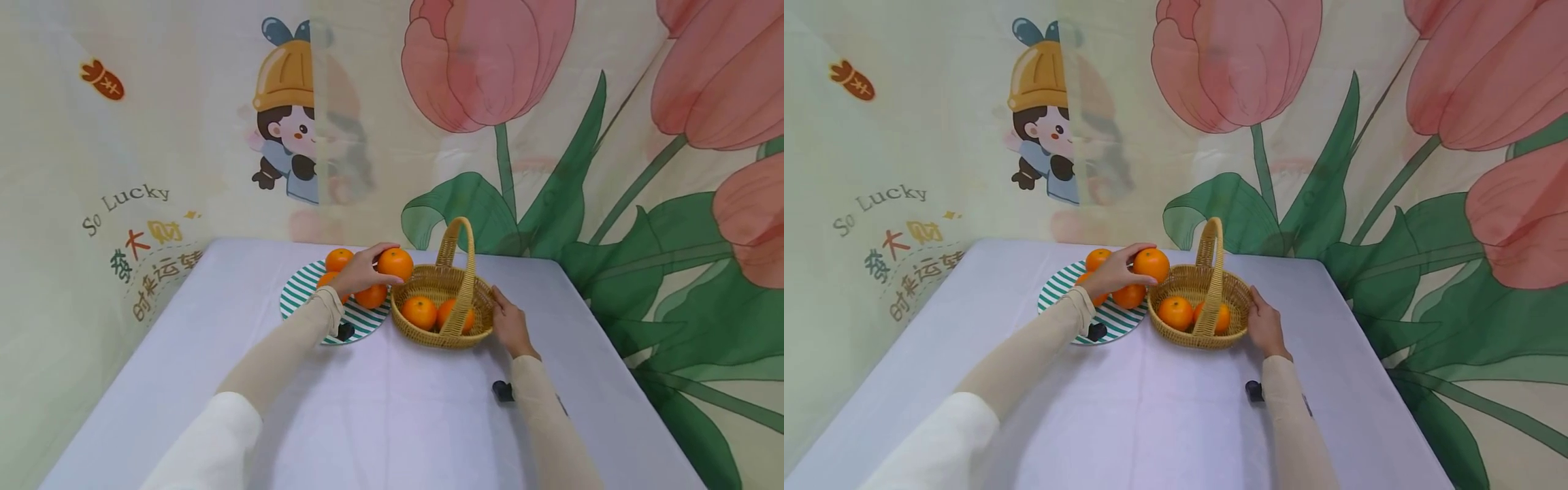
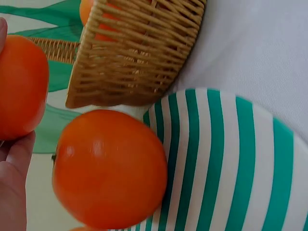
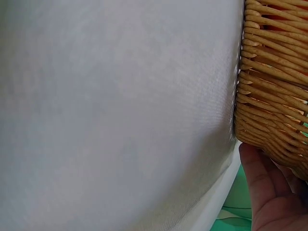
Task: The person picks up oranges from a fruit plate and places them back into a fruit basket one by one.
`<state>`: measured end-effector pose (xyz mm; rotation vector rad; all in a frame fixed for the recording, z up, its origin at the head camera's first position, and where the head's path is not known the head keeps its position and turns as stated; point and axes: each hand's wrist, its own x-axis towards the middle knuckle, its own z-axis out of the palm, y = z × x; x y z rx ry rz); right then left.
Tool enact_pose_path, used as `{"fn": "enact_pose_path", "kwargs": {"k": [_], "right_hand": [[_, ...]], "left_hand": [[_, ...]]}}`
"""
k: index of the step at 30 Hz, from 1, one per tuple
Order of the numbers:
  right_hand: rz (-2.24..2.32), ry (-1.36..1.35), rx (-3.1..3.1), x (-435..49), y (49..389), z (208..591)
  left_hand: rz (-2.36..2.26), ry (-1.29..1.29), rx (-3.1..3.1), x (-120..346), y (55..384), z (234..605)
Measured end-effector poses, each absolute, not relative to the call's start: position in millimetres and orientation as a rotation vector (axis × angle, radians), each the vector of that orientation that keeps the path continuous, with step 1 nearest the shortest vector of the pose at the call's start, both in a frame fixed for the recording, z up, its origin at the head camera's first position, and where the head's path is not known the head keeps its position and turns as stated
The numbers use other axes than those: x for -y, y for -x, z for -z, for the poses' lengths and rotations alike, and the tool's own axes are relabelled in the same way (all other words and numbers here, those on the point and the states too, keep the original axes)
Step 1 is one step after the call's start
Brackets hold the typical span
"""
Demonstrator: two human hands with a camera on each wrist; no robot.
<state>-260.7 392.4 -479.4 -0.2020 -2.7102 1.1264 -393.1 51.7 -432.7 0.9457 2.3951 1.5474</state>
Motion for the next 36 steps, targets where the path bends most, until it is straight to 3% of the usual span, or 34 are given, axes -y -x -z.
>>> {"fn": "enact_pose_path", "kwargs": {"k": [23, 36], "right_hand": [[-1.138, 0.247, 2.702, -391.6, 261.7, 479.0], [-1.138, 0.241, 2.694, -392.5, 261.5, 481.1]], "left_hand": [[-1.452, -1.041, -2.41, -128.4, 392.3, 443.2], [-1.343, -1.03, -2.41, -149.4, 393.1, 452.3]]}}
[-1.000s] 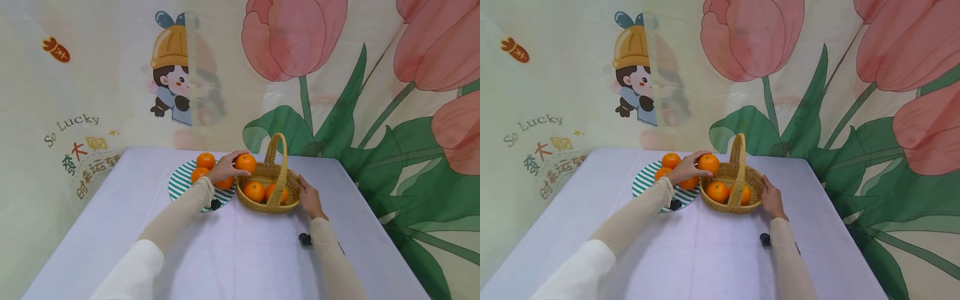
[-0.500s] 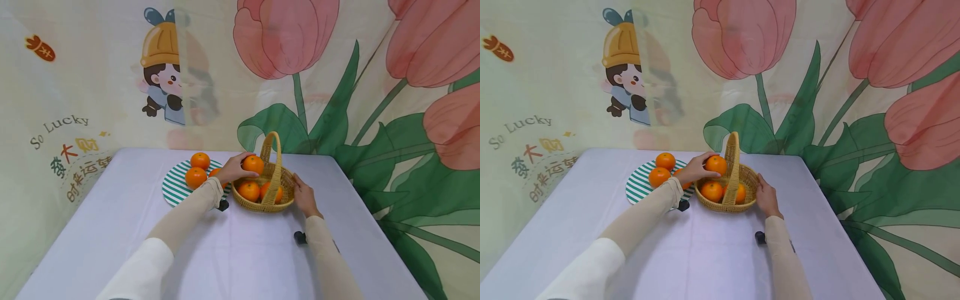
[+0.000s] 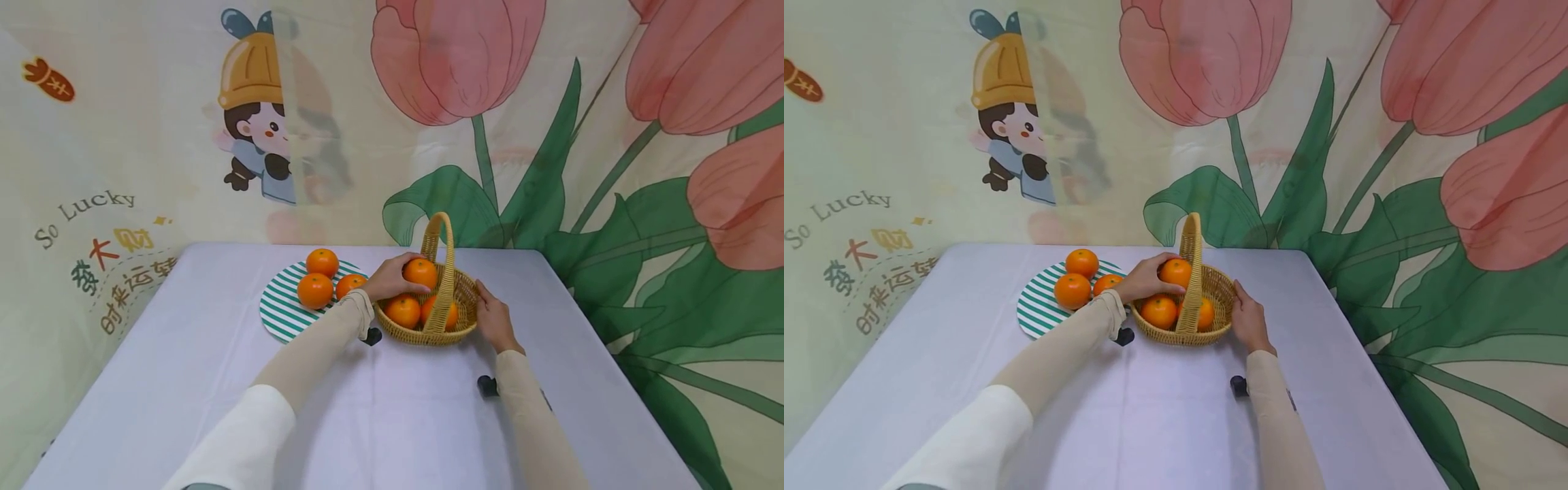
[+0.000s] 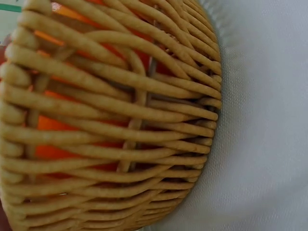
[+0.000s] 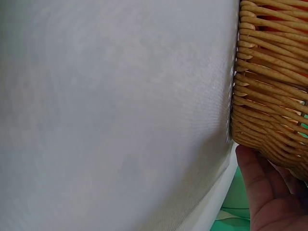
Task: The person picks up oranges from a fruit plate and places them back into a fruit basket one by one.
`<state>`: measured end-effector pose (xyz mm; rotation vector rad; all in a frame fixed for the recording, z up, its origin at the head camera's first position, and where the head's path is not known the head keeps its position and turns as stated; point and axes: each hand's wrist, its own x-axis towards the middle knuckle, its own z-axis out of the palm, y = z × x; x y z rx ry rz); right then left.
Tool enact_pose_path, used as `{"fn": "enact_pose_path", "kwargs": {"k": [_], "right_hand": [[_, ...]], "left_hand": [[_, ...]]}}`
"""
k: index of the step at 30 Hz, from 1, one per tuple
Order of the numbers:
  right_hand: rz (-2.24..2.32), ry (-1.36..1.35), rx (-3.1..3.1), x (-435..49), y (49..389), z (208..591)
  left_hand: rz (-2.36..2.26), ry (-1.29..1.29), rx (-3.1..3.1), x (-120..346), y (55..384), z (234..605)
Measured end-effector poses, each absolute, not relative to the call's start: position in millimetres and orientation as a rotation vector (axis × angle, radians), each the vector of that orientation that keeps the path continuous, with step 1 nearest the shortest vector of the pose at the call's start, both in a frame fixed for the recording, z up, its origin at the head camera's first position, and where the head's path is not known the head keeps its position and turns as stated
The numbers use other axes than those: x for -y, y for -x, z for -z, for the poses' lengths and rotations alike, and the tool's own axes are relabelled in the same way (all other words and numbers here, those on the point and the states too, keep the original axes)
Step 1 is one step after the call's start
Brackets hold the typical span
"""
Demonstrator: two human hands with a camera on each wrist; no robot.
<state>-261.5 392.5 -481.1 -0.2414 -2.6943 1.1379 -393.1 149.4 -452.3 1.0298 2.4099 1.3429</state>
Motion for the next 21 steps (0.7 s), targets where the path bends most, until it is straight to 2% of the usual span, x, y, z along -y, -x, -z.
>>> {"fn": "enact_pose_path", "kwargs": {"k": [21], "right_hand": [[-1.129, 0.263, 2.69, -390.7, 262.4, 479.7]], "left_hand": [[-1.12, -1.068, -2.508, -162.1, 403.1, 465.7]]}}
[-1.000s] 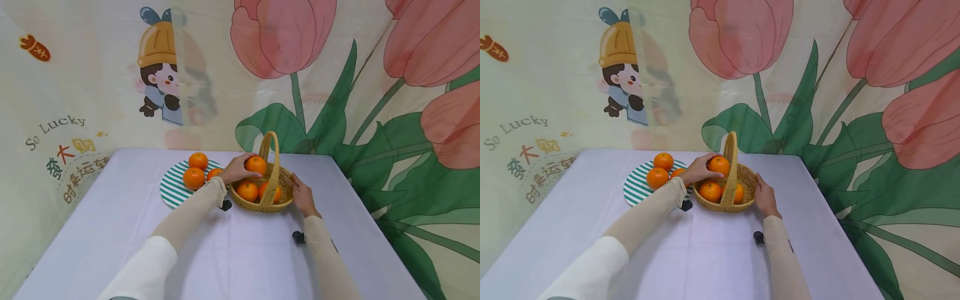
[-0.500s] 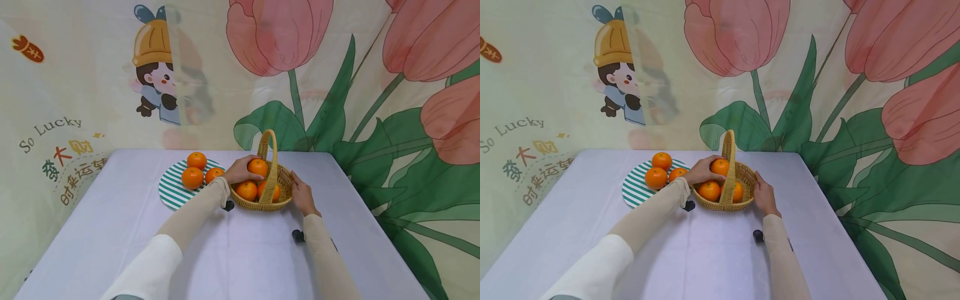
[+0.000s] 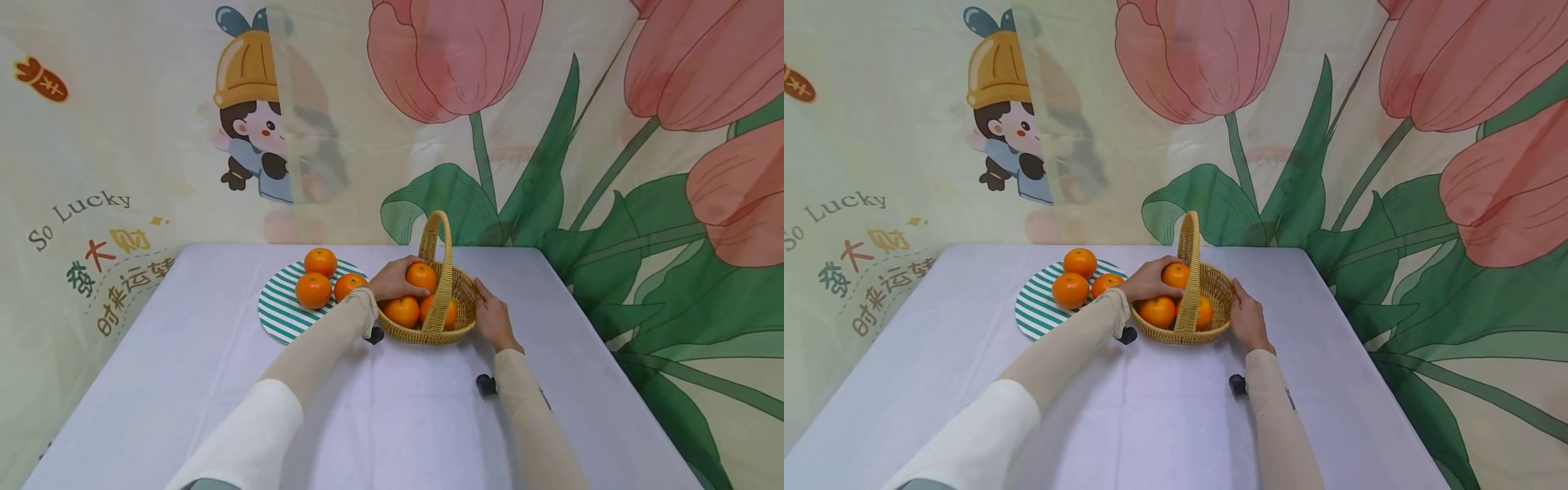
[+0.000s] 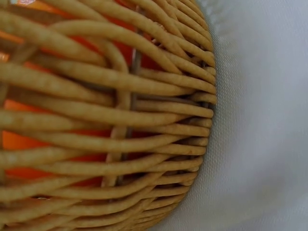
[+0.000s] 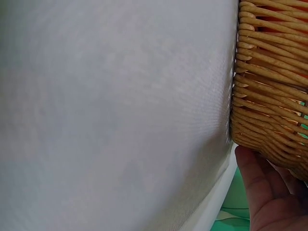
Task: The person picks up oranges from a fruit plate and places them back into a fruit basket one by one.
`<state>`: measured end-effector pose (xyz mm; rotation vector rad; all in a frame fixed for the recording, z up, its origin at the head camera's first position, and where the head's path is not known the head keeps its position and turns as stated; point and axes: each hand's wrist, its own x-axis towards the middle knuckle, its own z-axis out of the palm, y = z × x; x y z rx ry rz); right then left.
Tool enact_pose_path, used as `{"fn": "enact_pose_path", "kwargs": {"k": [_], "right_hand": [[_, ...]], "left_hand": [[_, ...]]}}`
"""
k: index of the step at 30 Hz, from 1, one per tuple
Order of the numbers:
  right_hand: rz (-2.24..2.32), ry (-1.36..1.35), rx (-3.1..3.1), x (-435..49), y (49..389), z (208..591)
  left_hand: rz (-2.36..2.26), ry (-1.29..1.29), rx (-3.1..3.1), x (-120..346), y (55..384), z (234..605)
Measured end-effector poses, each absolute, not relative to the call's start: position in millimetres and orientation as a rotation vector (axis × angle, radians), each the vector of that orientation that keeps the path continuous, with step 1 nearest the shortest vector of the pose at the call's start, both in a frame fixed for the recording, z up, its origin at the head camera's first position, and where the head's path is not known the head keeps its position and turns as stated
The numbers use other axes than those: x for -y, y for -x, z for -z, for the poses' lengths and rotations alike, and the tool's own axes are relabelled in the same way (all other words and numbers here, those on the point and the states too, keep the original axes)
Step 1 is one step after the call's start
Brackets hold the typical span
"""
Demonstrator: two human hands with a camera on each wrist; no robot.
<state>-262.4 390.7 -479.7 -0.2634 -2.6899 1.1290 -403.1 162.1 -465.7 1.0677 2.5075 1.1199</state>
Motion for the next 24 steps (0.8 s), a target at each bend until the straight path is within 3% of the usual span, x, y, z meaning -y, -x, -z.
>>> {"fn": "enact_pose_path", "kwargs": {"k": [24], "right_hand": [[-1.124, 0.244, 2.691, -391.4, 261.8, 477.9]], "left_hand": [[-0.974, -1.066, -2.48, -163.0, 398.1, 459.0]]}}
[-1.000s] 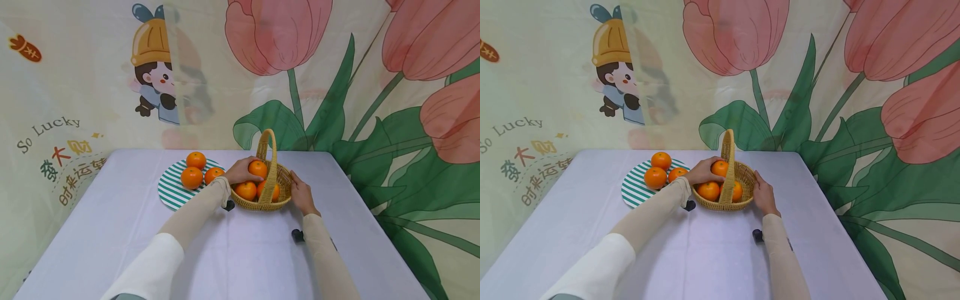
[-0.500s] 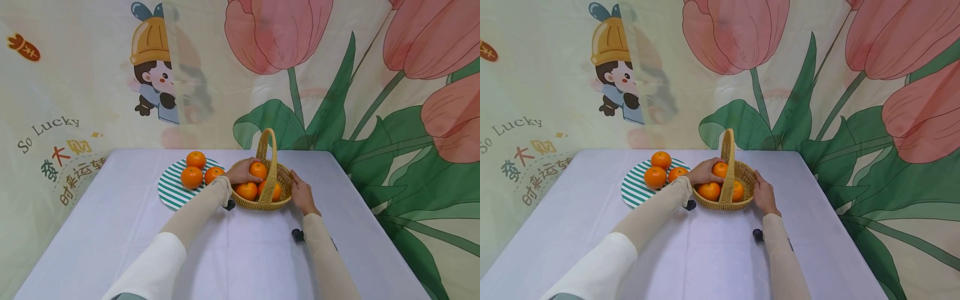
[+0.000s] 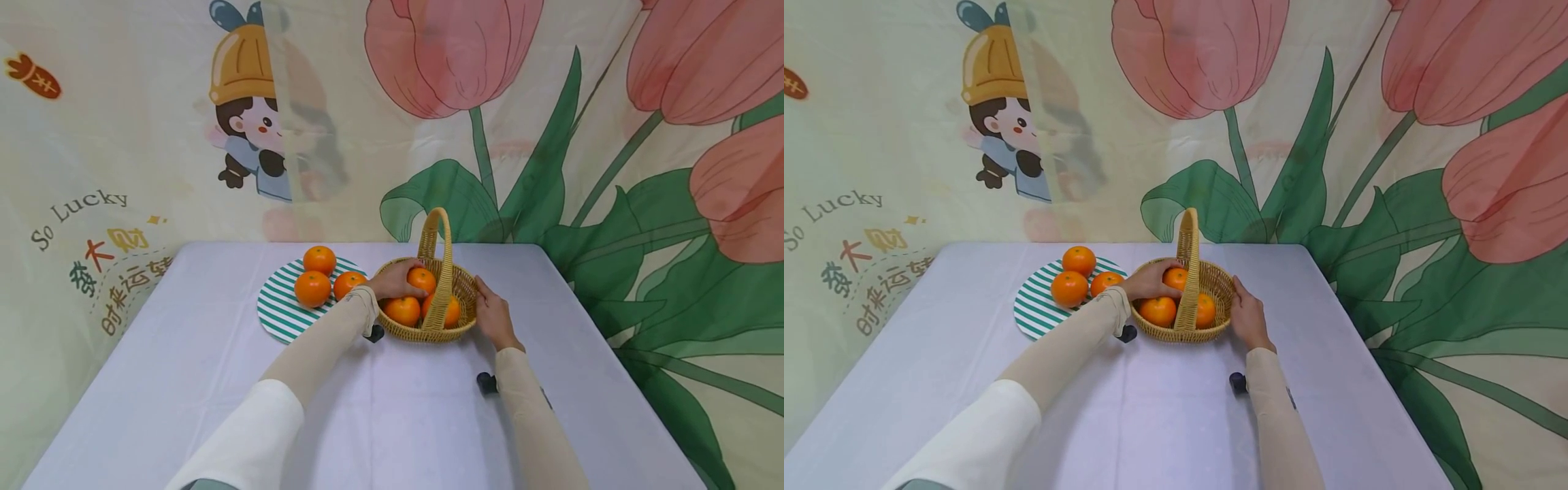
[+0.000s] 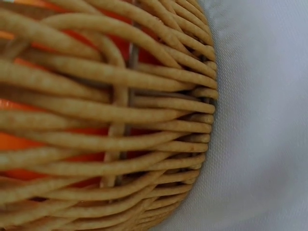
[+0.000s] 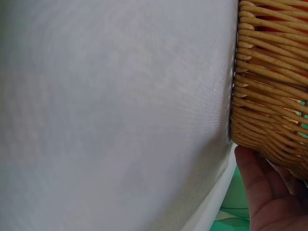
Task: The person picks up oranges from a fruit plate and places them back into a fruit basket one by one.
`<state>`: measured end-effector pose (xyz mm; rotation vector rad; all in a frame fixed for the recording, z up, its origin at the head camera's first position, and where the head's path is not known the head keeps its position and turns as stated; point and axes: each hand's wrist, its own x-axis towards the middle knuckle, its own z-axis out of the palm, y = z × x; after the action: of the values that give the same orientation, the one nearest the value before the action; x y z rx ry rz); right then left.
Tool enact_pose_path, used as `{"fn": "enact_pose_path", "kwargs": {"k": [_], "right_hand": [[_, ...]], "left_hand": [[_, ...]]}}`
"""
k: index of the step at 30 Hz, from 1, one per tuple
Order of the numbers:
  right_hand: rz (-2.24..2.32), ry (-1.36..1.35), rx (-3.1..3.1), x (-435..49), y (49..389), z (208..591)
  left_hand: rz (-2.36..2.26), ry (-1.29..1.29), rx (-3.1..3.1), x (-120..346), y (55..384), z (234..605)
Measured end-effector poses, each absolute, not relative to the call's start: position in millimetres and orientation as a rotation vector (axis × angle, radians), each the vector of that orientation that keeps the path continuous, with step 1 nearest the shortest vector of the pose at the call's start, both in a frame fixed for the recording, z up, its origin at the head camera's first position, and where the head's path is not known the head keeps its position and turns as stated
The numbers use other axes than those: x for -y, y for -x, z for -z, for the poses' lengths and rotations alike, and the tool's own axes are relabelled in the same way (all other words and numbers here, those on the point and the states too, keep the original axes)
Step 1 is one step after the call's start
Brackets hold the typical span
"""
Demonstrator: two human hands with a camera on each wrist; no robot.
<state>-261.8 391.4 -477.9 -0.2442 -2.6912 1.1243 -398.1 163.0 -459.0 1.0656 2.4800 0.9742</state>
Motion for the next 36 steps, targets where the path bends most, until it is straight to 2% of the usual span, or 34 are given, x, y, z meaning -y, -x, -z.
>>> {"fn": "enact_pose_path", "kwargs": {"k": [18, 36], "right_hand": [[-1.128, 0.239, 2.713, -376.3, 269.2, 477.4], [-1.154, 0.234, 2.725, -389.9, 257.9, 477.8]], "left_hand": [[-0.969, -1.07, -2.524, -140.1, 396.0, 450.8], [-1.432, -1.025, -2.298, -90.7, 404.2, 427.4]]}}
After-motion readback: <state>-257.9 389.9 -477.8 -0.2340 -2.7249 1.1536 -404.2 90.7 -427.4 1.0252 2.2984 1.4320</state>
